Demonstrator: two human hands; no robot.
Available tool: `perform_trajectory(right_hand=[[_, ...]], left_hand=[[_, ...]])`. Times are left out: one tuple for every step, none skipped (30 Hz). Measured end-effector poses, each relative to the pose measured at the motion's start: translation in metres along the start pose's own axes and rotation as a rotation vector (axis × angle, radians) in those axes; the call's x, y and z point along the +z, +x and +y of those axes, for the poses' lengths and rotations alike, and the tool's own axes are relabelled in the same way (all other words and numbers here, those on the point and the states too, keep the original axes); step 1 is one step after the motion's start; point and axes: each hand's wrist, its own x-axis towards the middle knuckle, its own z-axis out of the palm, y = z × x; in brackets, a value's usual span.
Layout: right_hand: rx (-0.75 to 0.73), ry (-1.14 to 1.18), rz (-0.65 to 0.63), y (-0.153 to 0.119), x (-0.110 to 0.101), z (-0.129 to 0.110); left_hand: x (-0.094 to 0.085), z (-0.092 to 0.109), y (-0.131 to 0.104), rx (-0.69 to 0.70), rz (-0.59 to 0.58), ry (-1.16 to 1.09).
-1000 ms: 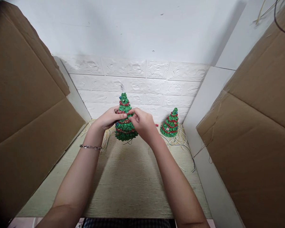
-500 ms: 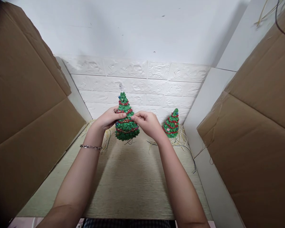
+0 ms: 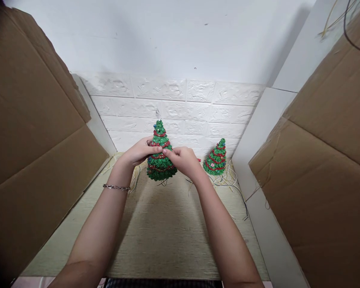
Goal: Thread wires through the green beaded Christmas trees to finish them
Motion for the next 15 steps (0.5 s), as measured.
perform_trajectory(right_hand=[[0.003, -0.021, 0.011, 0.000, 0.001, 0.001], [0.000, -0.024, 0.020, 0.001, 0.001, 0.002], [-0.010, -0.008, 0.030, 0.002, 0.000, 0.004], [-0.021, 0.022, 0.043, 0.002, -0.001, 0.007], [-0.027, 0.057, 0.052, 0.003, -0.003, 0.010], [-0.026, 0.095, 0.047, 0.004, -0.004, 0.013], [-0.024, 0.136, 0.020, 0.004, -0.004, 0.016], [-0.027, 0.182, -0.030, 0.005, -0.004, 0.019], [-0.038, 0.231, -0.094, 0.006, -0.003, 0.021], [-0.054, 0.280, -0.154, 0.007, 0.000, 0.023], [-0.074, 0.328, -0.202, 0.007, 0.002, 0.024], [-0.092, 0.372, -0.232, 0.008, 0.006, 0.024], [-0.103, 0.407, -0.242, 0.009, 0.009, 0.024], [-0.102, 0.429, -0.235, 0.009, 0.012, 0.024], [-0.094, 0.438, -0.217, 0.010, 0.014, 0.024]], left_hand=[[-0.001, 0.000, 0.000, 0.002, -0.004, -0.007], [-0.001, 0.000, 0.000, 0.007, -0.010, -0.022], [-0.003, 0.001, -0.001, 0.011, -0.013, -0.045], [-0.004, 0.001, -0.001, 0.017, -0.010, -0.073], [-0.006, 0.001, -0.001, 0.023, 0.000, -0.105], [-0.007, 0.002, -0.001, 0.031, 0.018, -0.139], [-0.009, 0.002, -0.001, 0.041, 0.042, -0.171], [-0.009, 0.002, -0.001, 0.053, 0.069, -0.199], [-0.010, 0.003, 0.000, 0.067, 0.097, -0.222], [-0.009, 0.003, 0.000, 0.087, 0.123, -0.241], [-0.009, 0.003, 0.001, 0.110, 0.149, -0.254], [-0.009, 0.003, 0.001, 0.134, 0.171, -0.261], [-0.008, 0.003, 0.002, 0.156, 0.189, -0.264], [-0.008, 0.003, 0.002, 0.174, 0.204, -0.264], [-0.008, 0.003, 0.002, 0.188, 0.214, -0.259]])
